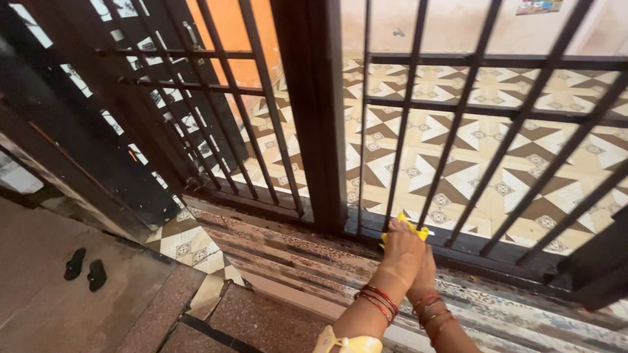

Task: The person wipes the individual metal bars of a black window grille by hand with a yellow cloth, systematically moving from left to right across the vertical slats.

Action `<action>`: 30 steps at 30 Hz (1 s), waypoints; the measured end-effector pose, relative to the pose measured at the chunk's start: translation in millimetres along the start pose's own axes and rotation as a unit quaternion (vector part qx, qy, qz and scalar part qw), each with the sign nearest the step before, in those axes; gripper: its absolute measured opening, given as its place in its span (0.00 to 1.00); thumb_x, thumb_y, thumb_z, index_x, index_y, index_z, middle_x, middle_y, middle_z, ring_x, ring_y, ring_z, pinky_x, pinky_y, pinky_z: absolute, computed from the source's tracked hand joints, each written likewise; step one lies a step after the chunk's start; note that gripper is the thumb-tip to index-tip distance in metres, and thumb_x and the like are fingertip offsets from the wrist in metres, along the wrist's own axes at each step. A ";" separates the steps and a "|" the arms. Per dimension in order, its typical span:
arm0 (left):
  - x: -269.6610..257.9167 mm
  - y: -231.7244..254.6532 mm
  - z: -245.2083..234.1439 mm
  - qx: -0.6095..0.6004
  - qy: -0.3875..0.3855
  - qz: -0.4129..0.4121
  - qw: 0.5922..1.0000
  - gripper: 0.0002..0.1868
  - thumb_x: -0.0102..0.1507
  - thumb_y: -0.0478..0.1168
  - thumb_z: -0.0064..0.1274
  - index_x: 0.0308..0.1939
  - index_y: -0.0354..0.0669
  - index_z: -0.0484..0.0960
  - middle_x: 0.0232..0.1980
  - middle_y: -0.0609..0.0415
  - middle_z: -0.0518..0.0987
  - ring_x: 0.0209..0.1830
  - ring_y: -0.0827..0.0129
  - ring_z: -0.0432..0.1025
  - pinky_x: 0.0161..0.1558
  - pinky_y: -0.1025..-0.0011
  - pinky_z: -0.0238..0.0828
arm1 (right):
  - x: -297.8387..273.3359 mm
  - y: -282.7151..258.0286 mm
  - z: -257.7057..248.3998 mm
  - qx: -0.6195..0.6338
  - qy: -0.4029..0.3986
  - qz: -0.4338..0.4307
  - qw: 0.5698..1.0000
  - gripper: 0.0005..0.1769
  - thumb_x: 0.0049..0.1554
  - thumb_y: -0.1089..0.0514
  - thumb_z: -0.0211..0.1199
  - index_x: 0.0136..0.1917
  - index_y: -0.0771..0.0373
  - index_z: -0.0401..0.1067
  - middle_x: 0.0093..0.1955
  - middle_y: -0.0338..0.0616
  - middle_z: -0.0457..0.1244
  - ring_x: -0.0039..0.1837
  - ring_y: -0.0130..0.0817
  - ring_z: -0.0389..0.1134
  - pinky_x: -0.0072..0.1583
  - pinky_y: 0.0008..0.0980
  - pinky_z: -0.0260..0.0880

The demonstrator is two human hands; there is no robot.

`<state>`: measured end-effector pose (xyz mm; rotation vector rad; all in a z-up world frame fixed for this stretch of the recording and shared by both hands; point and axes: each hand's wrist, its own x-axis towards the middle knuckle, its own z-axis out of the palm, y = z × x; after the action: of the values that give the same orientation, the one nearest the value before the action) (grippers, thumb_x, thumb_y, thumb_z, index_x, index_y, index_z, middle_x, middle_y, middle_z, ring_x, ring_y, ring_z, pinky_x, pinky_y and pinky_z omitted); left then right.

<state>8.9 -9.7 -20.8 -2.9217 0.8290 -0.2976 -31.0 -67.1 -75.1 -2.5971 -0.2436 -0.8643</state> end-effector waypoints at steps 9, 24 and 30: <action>-7.1 1.0 -3.1 0.058 0.045 0.010 0.997 0.23 0.64 0.39 0.46 0.60 0.31 0.79 0.68 0.31 0.72 0.68 0.38 0.67 0.64 0.47 0.64 | 36.0 -56.7 58.8 -0.058 -0.041 0.072 0.995 0.31 0.56 0.50 0.59 0.71 0.61 0.66 0.72 0.53 0.60 0.76 0.50 0.55 0.76 0.45 0.49; -9.6 -9.4 8.2 0.043 0.085 0.018 0.995 0.25 0.66 0.38 0.43 0.63 0.21 0.74 0.67 0.29 0.73 0.69 0.41 0.68 0.68 0.54 0.62 | -28.4 29.4 -90.3 -0.162 0.032 0.083 0.983 0.20 0.53 0.51 0.65 0.55 0.62 0.76 0.59 0.51 0.66 0.65 0.49 0.64 0.70 0.47 0.59; -32.9 -11.7 4.2 0.061 0.190 0.011 0.980 0.25 0.66 0.36 0.42 0.64 0.20 0.71 0.67 0.29 0.73 0.69 0.44 0.67 0.71 0.58 0.60 | -65.0 66.7 -136.0 -0.217 0.057 0.136 0.965 0.22 0.52 0.58 0.65 0.61 0.63 0.75 0.60 0.52 0.66 0.67 0.48 0.64 0.69 0.45 0.63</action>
<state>-11.7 17.8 -28.7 -2.7770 0.8481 -0.8910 -137.0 -186.9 -35.4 -2.8625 0.3688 -1.0544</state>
